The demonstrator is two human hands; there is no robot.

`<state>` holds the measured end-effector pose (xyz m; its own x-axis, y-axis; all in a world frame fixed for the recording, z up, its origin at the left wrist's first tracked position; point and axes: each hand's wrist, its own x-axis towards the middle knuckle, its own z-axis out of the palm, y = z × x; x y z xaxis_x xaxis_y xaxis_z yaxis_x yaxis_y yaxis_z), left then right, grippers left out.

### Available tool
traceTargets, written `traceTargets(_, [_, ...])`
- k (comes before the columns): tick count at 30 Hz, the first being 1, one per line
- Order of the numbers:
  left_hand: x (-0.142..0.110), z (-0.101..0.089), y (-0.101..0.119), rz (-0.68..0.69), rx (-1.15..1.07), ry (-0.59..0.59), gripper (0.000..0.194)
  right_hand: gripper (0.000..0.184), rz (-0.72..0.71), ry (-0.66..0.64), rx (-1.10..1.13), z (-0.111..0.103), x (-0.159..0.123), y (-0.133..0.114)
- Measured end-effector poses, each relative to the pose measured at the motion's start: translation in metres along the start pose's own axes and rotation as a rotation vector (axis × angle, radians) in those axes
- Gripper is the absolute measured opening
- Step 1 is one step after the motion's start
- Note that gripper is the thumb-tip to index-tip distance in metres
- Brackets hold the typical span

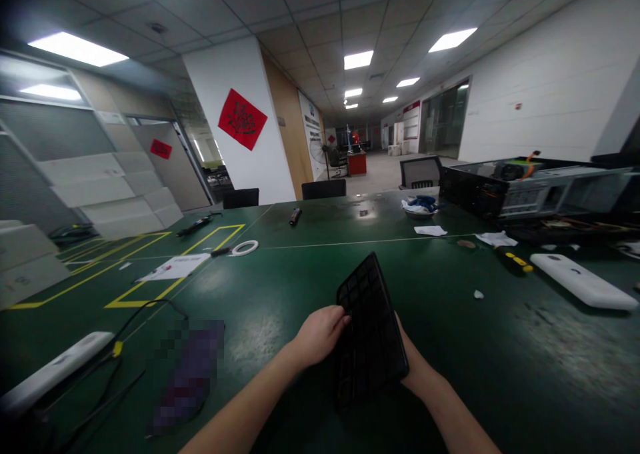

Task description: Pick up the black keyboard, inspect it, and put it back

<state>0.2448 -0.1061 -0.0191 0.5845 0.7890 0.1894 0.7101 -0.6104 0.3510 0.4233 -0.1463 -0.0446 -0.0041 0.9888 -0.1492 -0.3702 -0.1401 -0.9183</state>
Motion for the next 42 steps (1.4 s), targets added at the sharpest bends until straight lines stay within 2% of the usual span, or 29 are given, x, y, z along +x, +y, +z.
traceTargets(5, [-0.004, -0.006, 0.001, 0.029, -0.062, 0.013, 0.013, 0.031, -0.015, 0.060, 0.014, 0.000, 0.001, 0.001])
traceTargets(11, [-0.005, -0.010, 0.003, 0.056, -0.230, 0.007, 0.021, 0.033, -0.006, 0.022, 0.039, 0.005, 0.000, -0.001])
traceTargets(17, [-0.004, -0.006, 0.001, 0.015, -0.287, 0.037, 0.014, 0.031, -0.003, -0.020, 0.030, 0.005, -0.005, -0.004])
traceTargets(23, [-0.002, -0.003, -0.002, 0.083, -0.370, 0.063, 0.017, 0.032, -0.013, 0.066, 0.041, -0.004, 0.005, 0.009])
traceTargets(30, [-0.001, 0.000, -0.002, -0.027, -0.421, 0.084, 0.006, 0.034, 0.010, 0.034, 0.070, -0.005, 0.009, 0.014])
traceTargets(37, [0.000, -0.001, -0.002, 0.058, -0.487, 0.098, 0.020, 0.034, -0.071, 0.051, -0.069, -0.011, 0.013, 0.017])
traceTargets(42, [-0.001, 0.000, -0.002, 0.111, -0.536, 0.124, 0.025, 0.037, -0.048, 0.040, -0.021, -0.013, 0.020, 0.025])
